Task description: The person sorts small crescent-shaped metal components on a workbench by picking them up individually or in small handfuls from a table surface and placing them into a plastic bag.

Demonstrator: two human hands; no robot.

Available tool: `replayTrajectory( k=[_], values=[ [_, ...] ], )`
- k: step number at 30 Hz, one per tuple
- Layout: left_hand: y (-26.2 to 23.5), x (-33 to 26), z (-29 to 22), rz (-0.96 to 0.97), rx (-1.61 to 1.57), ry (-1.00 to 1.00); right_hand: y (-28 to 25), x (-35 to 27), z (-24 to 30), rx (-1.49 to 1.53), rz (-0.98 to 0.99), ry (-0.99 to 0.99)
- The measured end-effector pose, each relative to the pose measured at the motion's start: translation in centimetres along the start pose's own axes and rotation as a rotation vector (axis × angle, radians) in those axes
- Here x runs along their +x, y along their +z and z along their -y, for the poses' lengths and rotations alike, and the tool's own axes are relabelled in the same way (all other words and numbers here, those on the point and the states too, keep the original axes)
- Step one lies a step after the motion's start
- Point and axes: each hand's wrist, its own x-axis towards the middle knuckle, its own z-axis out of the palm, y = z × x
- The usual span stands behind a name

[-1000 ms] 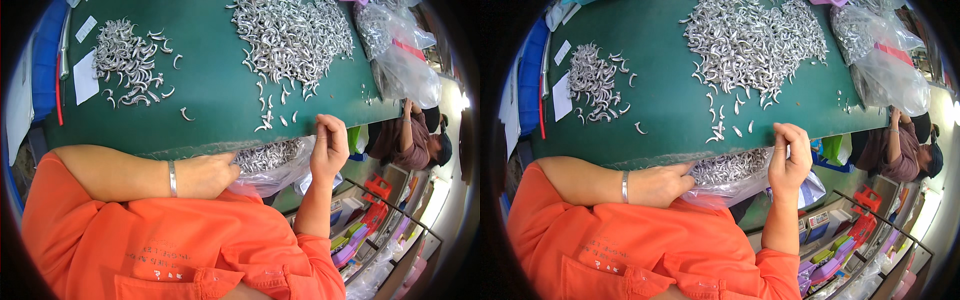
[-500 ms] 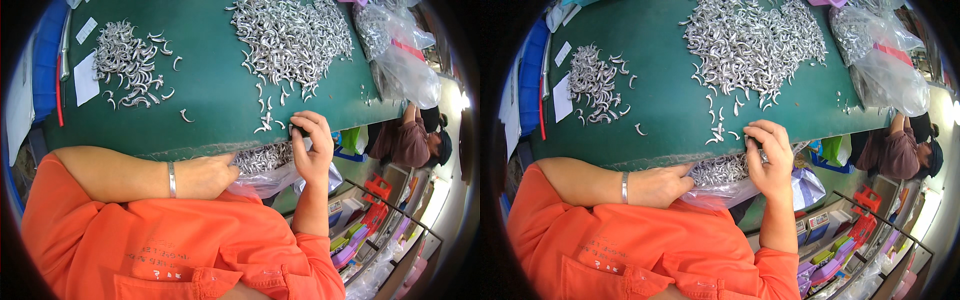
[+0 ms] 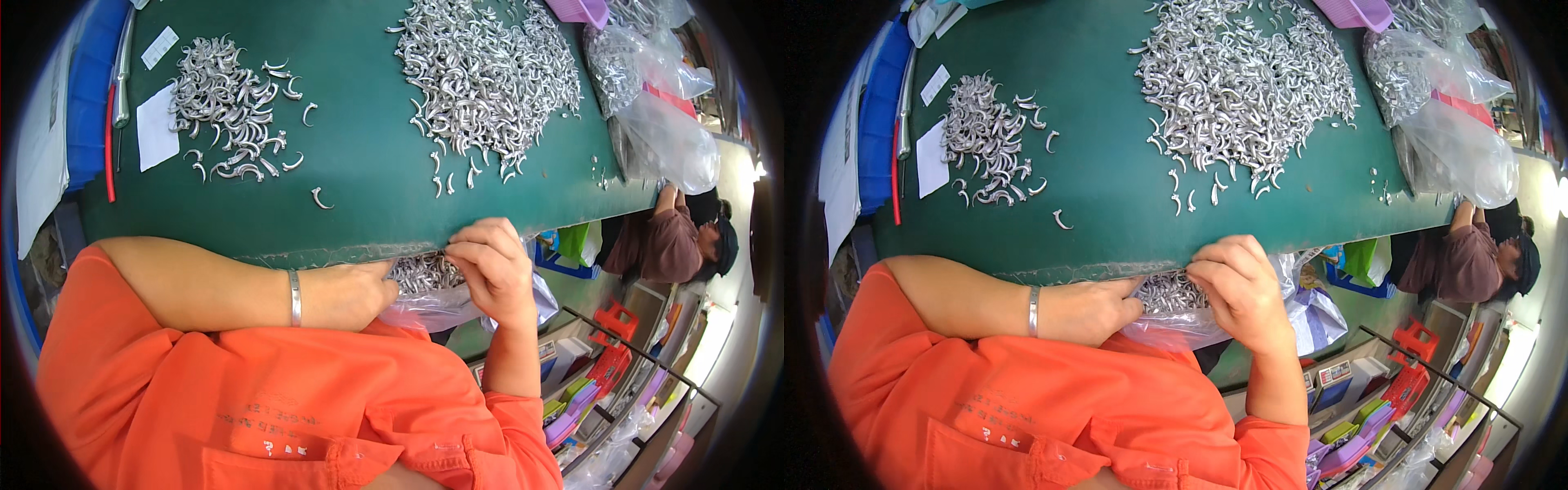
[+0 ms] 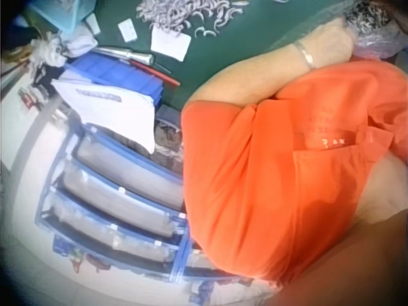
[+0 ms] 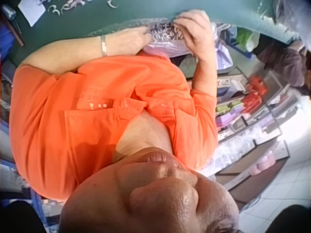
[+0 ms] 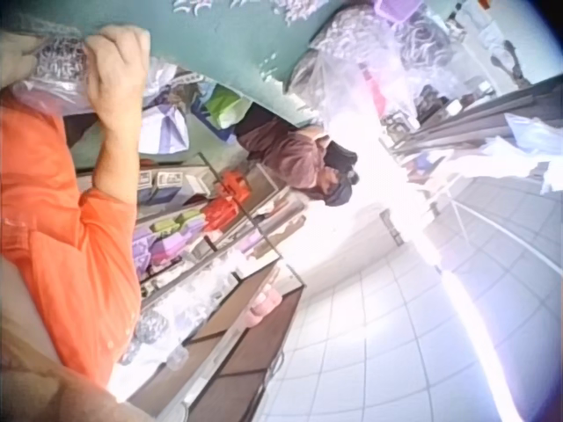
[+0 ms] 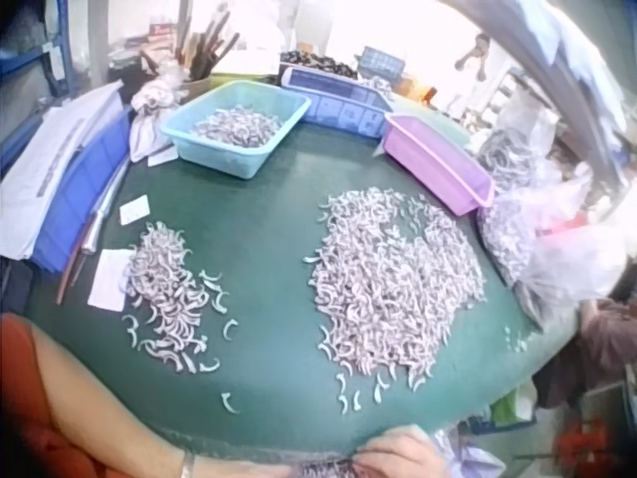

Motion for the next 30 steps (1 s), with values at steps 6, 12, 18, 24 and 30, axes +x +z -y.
replayTrajectory(
  k=[6,12,18,24,30],
  values=[
    [-0.2,0.2,-0.6,0.046,0.026,-0.014,-1.1,1.4,-0.5,-0.004,-0.147,0.107],
    [0.4,0.2,0.4,-0.012,0.049,0.043,2.0,4.5,-1.2,-0.061,-0.08,-0.018],
    [0.0,0.2,-0.2,0.057,0.013,-0.023,-1.5,0.9,-1.2,0.292,0.17,0.019],
    [0.0,0.5,-0.1,0.033,0.066,0.02,1.0,7.7,-0.8,-0.093,-0.071,-0.069],
    [0.4,0.2,0.1,-0.015,0.05,0.036,-0.7,4.9,-2.4,0.111,0.062,-0.03]
  ],
)
